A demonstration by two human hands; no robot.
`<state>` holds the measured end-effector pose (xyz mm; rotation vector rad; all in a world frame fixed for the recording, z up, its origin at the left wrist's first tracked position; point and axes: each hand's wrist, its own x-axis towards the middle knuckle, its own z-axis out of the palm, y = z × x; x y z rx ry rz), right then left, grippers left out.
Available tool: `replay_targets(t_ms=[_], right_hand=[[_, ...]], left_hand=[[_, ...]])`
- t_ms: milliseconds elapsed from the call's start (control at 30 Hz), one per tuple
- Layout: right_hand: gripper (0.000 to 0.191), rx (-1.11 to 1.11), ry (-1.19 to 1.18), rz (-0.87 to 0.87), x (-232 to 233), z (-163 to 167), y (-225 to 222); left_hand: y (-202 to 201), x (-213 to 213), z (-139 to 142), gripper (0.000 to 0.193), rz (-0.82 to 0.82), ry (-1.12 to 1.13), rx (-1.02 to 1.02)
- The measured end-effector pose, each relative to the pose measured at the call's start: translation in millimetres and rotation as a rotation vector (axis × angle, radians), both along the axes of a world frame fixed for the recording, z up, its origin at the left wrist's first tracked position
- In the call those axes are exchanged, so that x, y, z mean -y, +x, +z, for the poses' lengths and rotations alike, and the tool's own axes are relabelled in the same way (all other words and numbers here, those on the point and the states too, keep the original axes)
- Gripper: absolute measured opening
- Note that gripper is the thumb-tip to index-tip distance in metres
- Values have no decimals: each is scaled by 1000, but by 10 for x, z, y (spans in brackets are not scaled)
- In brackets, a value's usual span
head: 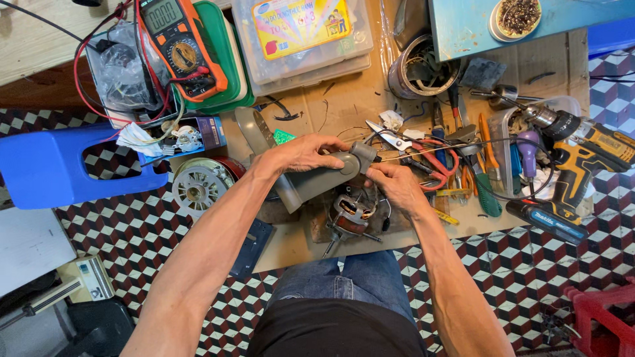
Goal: The person repairs a small handheld appliance at a cluttered workbench. They strip and twist wire ends by hand, use pliers on the wiring, open the appliance's plastic housing, reposition its internal motor and wires, and finally use a cordless drill on the appliance's base assembly.
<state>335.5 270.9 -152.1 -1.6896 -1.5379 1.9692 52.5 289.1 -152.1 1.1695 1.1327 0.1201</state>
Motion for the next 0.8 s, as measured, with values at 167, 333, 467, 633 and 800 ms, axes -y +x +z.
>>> replay_targets(t_ms=[167,333,467,633,800], right_hand=[[32,53,64,46,139,97,85],[27,87,252,196,140,123,-114],[29,83,229,165,104,203,-178],[37,129,-34,-550,746,431,71],[52,-92,-551,-773,1701,377,-8]], left_hand=[[5,1,8,61,10,93,58],[51,-3,41,62,-30,80,11],[20,-11,71,60,-42,54,-24],[23,4,26,62,-15,156,81],[81,13,-37,68,-11,54,-91]])
